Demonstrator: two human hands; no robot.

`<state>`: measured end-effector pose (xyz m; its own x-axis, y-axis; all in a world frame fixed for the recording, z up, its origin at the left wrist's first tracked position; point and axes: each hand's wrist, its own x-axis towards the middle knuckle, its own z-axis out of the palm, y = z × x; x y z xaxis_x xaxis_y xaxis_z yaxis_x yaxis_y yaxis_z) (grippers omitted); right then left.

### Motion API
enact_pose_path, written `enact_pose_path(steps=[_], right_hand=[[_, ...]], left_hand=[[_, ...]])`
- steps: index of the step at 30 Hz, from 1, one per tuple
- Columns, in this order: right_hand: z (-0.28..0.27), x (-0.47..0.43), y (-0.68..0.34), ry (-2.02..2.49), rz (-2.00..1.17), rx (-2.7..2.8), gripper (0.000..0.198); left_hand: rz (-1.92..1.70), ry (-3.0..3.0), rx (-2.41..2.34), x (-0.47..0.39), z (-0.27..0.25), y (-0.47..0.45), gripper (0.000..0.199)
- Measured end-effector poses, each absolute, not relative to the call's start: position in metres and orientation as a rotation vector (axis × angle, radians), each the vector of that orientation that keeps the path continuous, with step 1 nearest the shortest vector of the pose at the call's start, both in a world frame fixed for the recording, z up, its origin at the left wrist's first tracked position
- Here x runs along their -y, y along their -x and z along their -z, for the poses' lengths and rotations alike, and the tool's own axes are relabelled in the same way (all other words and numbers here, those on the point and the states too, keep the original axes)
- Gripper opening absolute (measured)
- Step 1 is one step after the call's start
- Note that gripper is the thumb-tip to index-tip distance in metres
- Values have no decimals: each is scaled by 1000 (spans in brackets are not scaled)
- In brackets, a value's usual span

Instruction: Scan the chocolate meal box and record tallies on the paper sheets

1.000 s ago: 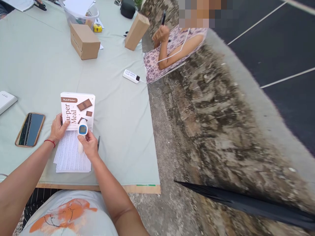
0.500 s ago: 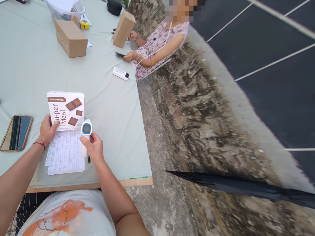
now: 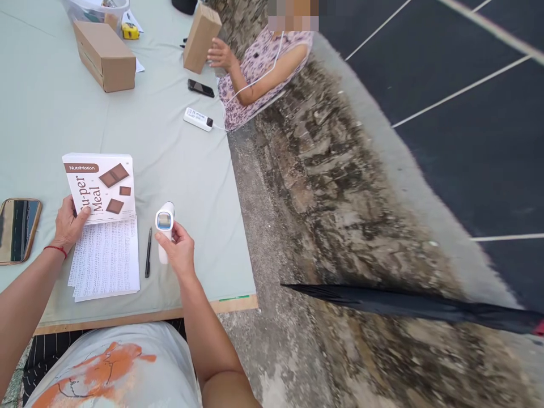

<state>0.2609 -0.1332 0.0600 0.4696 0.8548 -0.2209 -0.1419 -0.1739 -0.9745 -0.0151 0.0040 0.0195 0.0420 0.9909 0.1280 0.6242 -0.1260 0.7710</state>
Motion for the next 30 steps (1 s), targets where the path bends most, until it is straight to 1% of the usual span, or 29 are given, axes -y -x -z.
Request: enact_pose_path(steps=[2, 4, 7, 9, 13, 15, 17, 19, 22, 26, 28, 30], right_hand=[[-39, 128, -271, 1677, -845, 745, 62], [-17, 125, -281, 1907, -695, 859, 59], [6, 123, -293, 2120, -599, 999, 52], [14, 125, -298, 2157, -521, 1100, 46], [15, 133, -292, 2042, -212, 1327, 35], [13, 137, -281, 1983, -289, 1422, 30], [13, 141, -269, 1977, -519, 1492, 33], [14, 142, -260, 2004, -674, 1523, 38], [15, 142, -255, 1952, -722, 1505, 42], [15, 142, -261, 1660, -764, 1367, 41], [17, 144, -263, 1514, -823, 1310, 39], [20, 146, -260, 1419, -878, 1263, 40]], left_hand=[[-900, -1798, -1615, -5, -17, 15, 88], [-895, -1813, -1609, -6, -13, 15, 90], [-913, -1855, -1592, -5, -8, 14, 88], [-928, -1884, -1579, -5, -6, 13, 88], [-949, -1950, -1548, -2, -6, 11, 91], [-963, -1969, -1520, -1, -7, 10, 91], [-971, -1979, -1502, 0, -8, 9, 91], [-964, -1995, -1487, 0, -9, 8, 90], [-932, -2022, -1470, 0, -11, 7, 86], [-822, -2074, -1465, 0, -10, 5, 80], [-752, -2115, -1471, 0, -9, 4, 82], [-699, -2136, -1496, -1, -8, 3, 89]])
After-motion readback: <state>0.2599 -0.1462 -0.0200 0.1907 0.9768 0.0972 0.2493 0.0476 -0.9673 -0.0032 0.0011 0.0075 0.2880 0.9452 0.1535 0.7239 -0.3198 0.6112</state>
